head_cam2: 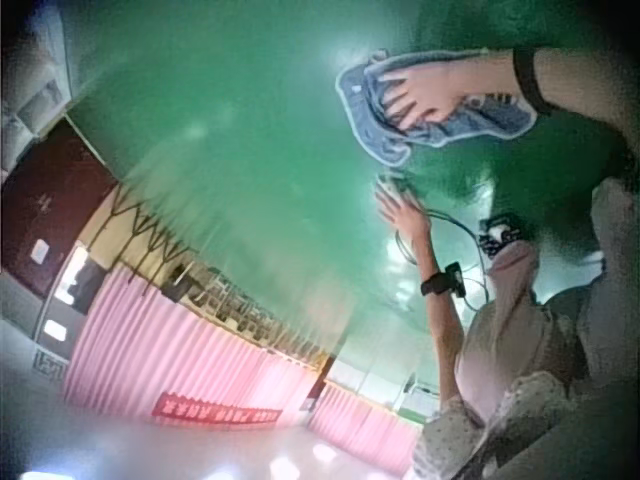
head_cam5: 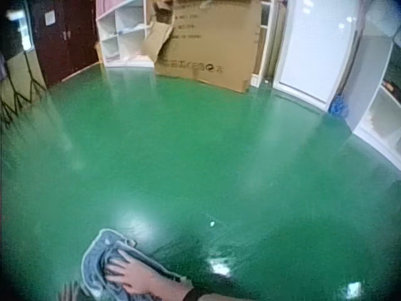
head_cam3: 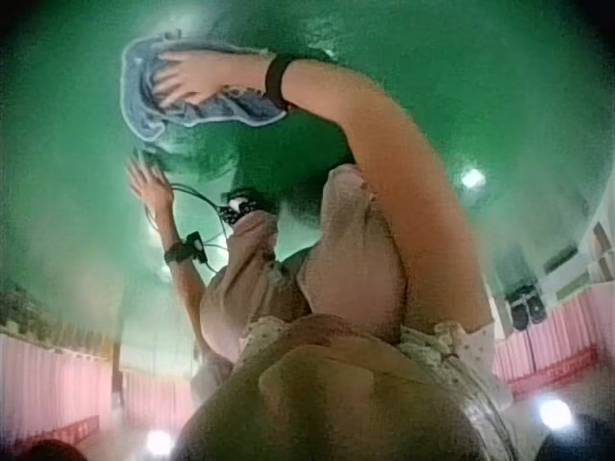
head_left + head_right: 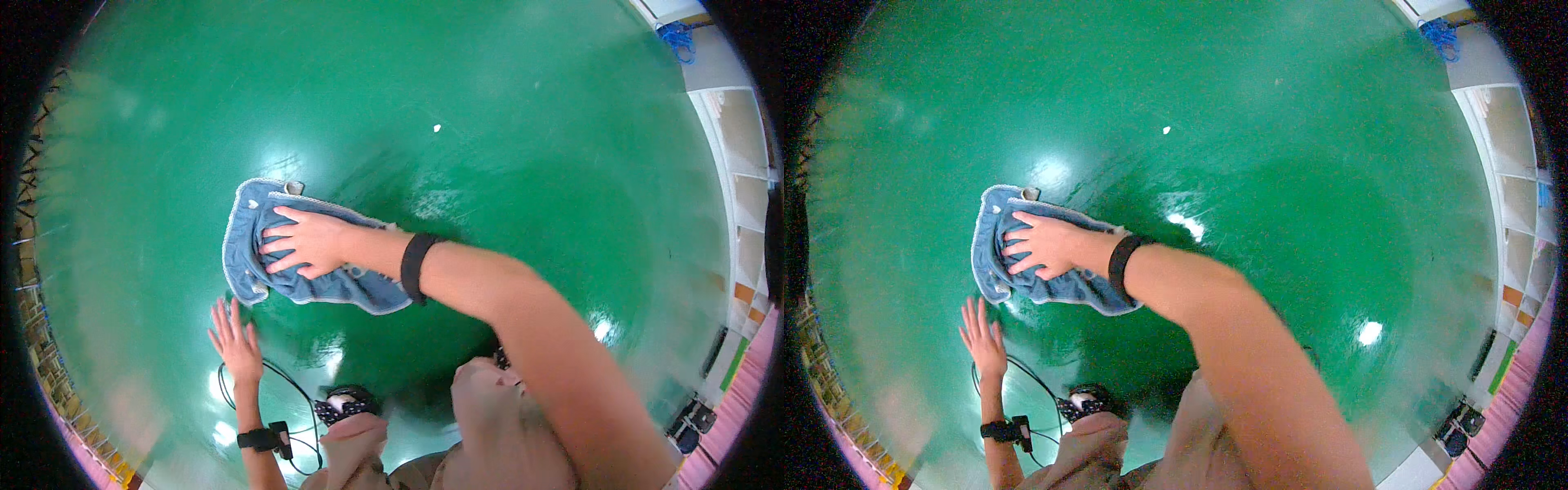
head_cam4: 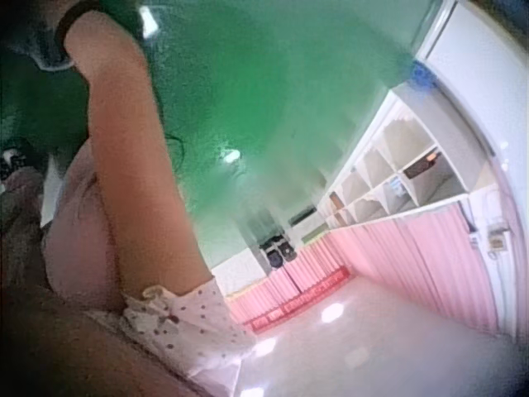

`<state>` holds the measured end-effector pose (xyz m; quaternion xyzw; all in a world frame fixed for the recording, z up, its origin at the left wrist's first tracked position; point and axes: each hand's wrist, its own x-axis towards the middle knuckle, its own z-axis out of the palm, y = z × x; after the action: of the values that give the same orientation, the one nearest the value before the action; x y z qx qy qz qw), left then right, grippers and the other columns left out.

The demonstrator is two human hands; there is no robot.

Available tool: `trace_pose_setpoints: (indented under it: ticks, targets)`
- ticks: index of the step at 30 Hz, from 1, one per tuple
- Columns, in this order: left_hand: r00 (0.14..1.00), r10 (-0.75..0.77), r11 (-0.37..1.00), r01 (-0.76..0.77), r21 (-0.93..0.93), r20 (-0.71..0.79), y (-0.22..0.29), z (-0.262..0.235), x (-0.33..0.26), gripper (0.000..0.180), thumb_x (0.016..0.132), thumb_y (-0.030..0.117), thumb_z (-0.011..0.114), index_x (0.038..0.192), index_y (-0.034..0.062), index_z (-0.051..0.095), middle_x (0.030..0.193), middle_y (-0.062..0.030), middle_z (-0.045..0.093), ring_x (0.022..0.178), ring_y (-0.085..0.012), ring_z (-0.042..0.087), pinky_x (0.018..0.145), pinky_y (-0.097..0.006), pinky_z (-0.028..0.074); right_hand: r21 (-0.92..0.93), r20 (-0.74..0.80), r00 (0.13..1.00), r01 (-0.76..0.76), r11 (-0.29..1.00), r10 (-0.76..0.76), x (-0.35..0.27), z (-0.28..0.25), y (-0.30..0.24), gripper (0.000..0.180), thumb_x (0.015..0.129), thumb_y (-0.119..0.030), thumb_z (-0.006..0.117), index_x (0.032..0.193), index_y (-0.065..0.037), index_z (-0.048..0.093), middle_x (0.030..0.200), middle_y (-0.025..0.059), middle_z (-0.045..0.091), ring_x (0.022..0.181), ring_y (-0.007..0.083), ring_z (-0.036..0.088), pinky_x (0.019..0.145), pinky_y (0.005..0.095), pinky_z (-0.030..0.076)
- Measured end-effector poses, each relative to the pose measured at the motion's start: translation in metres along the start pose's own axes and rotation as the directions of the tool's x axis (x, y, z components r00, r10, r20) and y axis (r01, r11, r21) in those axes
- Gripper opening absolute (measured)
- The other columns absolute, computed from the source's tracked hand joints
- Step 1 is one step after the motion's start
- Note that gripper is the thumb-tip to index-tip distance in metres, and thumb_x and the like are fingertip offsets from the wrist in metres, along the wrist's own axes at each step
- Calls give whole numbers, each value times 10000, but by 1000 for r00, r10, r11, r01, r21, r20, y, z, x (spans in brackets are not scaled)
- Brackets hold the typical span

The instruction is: The person wipes a green floor with a blue cloth, moves to a counter to rinse and wring the cloth in a blue basin of water, and returns to the floor to continue wiping.

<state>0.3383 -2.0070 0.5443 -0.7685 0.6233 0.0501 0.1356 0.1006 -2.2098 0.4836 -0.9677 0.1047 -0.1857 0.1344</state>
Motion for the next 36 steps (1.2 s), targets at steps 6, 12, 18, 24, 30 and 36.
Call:
trace_pose_setpoints:
  ticks: [6, 12, 18, 24, 30, 36]
  targets:
    - [925, -323, 944, 300, 136, 201, -54, 73, -57, 580, 909, 245, 428, 1423, 272, 161, 1469, -85, 191, 1358, -340, 121, 1052, -561, 136, -258, -78, 923, -384, 887, 377, -29, 24, 10, 471, 801, -410, 467, 1245, -254, 493, 1352, 9, 414, 1270, 184, 340, 1054, 538, 152]
    - [979, -204, 977, 203, -56, -3, -83, 110, -66, 674, 855, 158, 502, 1425, 259, 155, 1449, -83, 242, 1347, -357, 150, 1056, -545, 160, -428, -367, 830, -552, 716, 421, -134, 4, 56, 448, 801, -363, 502, 1238, -263, 487, 1304, 0, 450, 1177, 172, 415, 946, 549, 289]
    - [981, -179, 981, 171, 95, 79, -66, 52, -74, 775, 789, 78, 550, 1426, 265, 149, 1455, -86, 232, 1348, -349, 154, 1062, -531, 169, -486, -364, 347, -862, 141, 864, -385, -102, 94, 484, 900, -427, 366, 1366, -318, 292, 1428, -16, 293, 1299, 183, 295, 1001, 547, 259]
    - [983, -142, 978, 120, 170, 120, -97, 31, -54, 820, 758, 35, 571, 1421, 277, 152, 1453, -88, 231, 1349, -350, 149, 1063, -531, 176, -289, -445, -222, -881, -374, 867, -613, -122, -9, 512, 909, -438, 281, 1392, -271, 247, 1451, 8, 260, 1315, 265, 274, 1001, 519, 282]
    - [960, -263, 948, 237, 213, 100, -147, 1, -42, 853, 755, -7, 549, 1425, 291, 115, 1454, -27, 243, 1328, -376, 196, 1050, -520, 214, -225, -453, -457, -772, -594, 765, -667, -86, -134, 500, 913, -358, 282, 1387, -200, 281, 1428, 74, 298, 1293, 302, 293, 1039, 454, 252]
    - [992, -107, 992, 101, 74, 73, -142, 66, -12, 870, 745, -17, 554, 1426, 300, 116, 1463, -92, 192, 1308, -370, 245, 1010, -475, 300, -6, -258, -520, -842, -539, 814, -700, -136, -95, 358, 903, -263, 351, 1209, -122, 471, 1330, 149, 416, 1169, 378, 423, 985, 480, 323]
